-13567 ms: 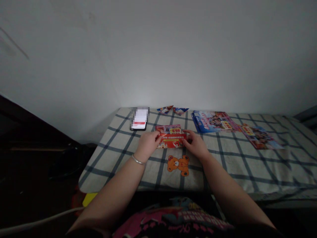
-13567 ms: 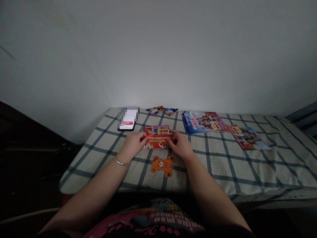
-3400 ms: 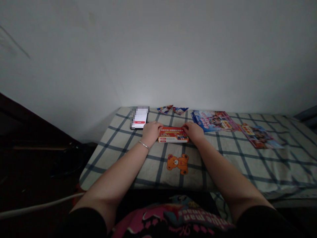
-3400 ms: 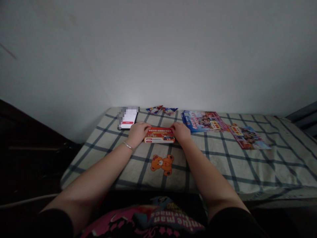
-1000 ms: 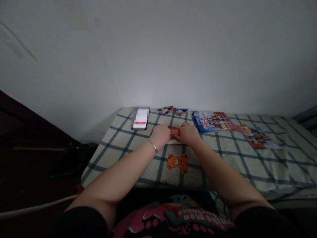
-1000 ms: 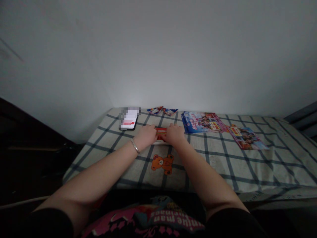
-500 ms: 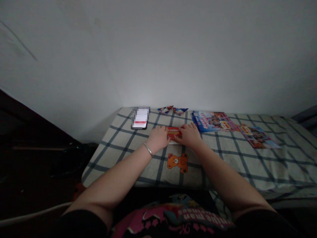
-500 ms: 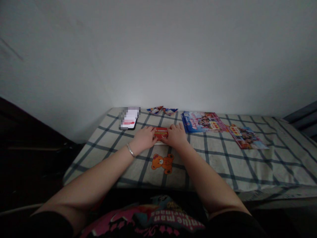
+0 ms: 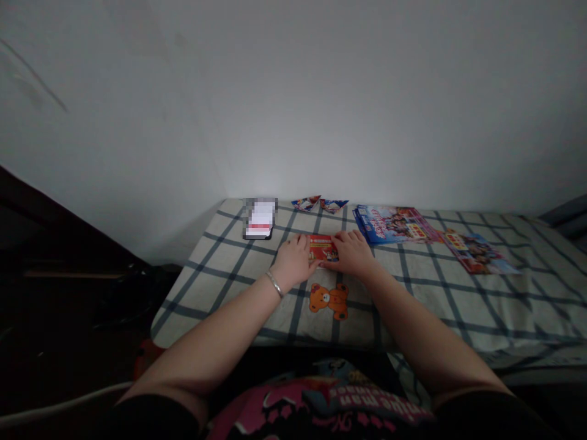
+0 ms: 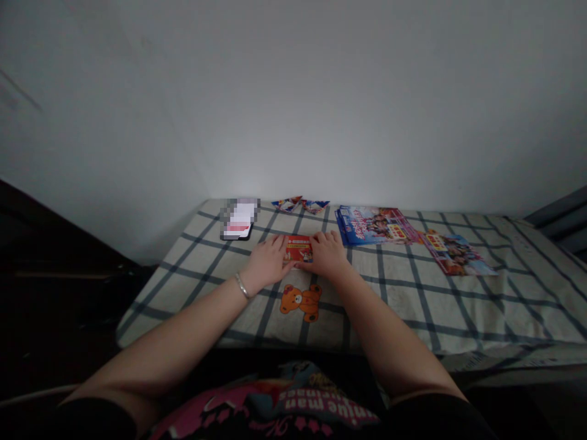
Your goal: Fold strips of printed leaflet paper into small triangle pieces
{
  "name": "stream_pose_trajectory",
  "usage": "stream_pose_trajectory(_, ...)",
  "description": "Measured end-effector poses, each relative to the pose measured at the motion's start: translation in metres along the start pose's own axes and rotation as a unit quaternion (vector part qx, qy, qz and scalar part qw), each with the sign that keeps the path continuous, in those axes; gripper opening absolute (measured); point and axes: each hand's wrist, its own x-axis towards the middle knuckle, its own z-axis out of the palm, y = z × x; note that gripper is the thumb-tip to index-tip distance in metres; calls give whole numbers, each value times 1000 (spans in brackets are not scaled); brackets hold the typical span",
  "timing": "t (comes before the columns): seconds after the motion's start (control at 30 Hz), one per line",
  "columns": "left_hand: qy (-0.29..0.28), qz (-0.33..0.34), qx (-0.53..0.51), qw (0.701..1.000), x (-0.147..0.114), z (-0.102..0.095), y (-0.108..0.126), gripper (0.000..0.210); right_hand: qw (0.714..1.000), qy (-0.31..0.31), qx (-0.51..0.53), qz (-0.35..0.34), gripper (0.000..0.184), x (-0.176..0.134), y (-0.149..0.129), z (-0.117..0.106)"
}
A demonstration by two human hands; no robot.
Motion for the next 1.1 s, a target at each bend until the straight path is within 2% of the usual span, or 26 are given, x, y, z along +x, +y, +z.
stream_pose_trajectory(0.23, 22, 11, 7, 1000, -5, 7, -4, 66, 1000, 14, 8, 0, 88, -3, 3, 7)
stream_pose_trajectory(0.53, 20, 38, -11, 999, -10, 13, -18, 65, 1000, 4, 19, 8, 84, -4, 11, 11)
stream_pose_trajectory(0.73, 17, 50, -16, 998, -14, 18, -26, 64, 999, 11, 30, 8, 88, -9, 18, 13)
stream_pose_trajectory(1.1, 2, 71, -5, 997, -17, 16, -34, 58, 999, 2, 44, 31, 77, -20, 28, 13)
